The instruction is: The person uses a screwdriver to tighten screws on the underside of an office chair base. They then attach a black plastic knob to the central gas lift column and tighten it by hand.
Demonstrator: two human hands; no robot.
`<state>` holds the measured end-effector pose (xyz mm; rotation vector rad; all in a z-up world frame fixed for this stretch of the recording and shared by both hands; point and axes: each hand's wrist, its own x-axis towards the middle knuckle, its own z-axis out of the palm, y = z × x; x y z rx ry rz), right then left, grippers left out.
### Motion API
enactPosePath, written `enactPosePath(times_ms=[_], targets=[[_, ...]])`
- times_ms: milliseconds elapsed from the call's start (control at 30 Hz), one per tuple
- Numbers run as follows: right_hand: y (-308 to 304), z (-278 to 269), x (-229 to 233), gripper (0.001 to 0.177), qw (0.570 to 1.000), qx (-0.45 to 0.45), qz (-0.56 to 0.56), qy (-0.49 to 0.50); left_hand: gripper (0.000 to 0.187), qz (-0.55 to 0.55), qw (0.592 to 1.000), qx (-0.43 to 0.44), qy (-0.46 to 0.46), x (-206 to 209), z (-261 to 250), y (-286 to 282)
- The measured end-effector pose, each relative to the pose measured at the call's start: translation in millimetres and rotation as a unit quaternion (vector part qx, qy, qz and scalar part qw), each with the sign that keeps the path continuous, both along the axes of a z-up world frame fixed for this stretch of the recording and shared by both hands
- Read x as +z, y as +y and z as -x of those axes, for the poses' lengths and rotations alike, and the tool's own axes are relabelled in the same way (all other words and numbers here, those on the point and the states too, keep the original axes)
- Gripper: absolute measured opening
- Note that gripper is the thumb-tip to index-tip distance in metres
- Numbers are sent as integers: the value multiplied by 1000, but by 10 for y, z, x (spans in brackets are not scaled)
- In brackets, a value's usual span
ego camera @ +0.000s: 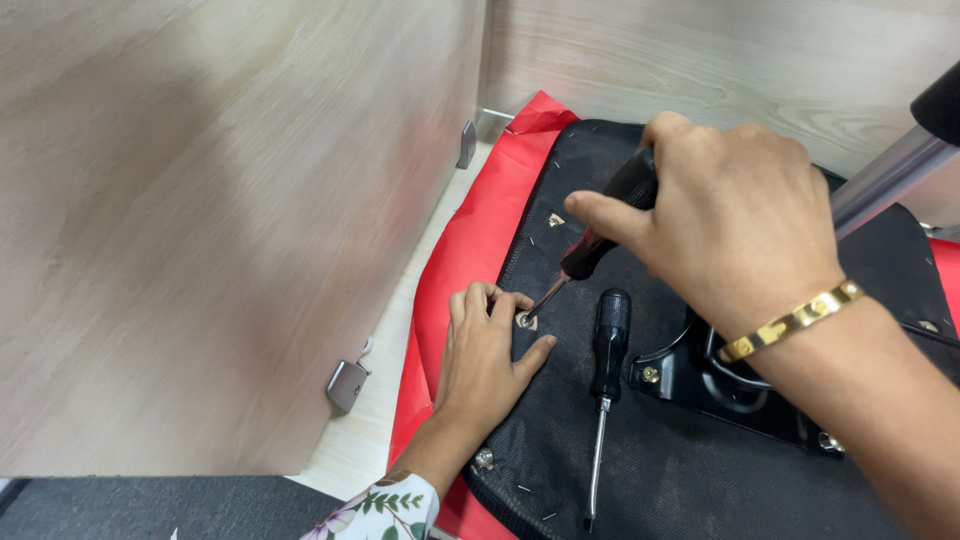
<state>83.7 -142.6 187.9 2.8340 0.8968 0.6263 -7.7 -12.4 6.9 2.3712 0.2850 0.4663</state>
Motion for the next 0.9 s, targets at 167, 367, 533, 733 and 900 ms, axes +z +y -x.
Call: enactPosePath(times_ms=[167,367,533,733,900], targets=[[-92,-168,84,62,996,-48,29,69,45,-16,1000,-1,-14,12,5,14],[-305,-114,57,54,973,-27,-138,182,43,-34,999,-5,-28,32,-5,-3],[-391,-206,-27,48,967,-109,-130,192,35,-29,999,-4,-32,25,-20,-24],[-380,-600,-189,46,971,56,-231,34,12,-38,998,8,-46,25,15,-17],[-205,-748,-384,47,974,96,-204,22,11,-45,997,15,-56,27,50,1]])
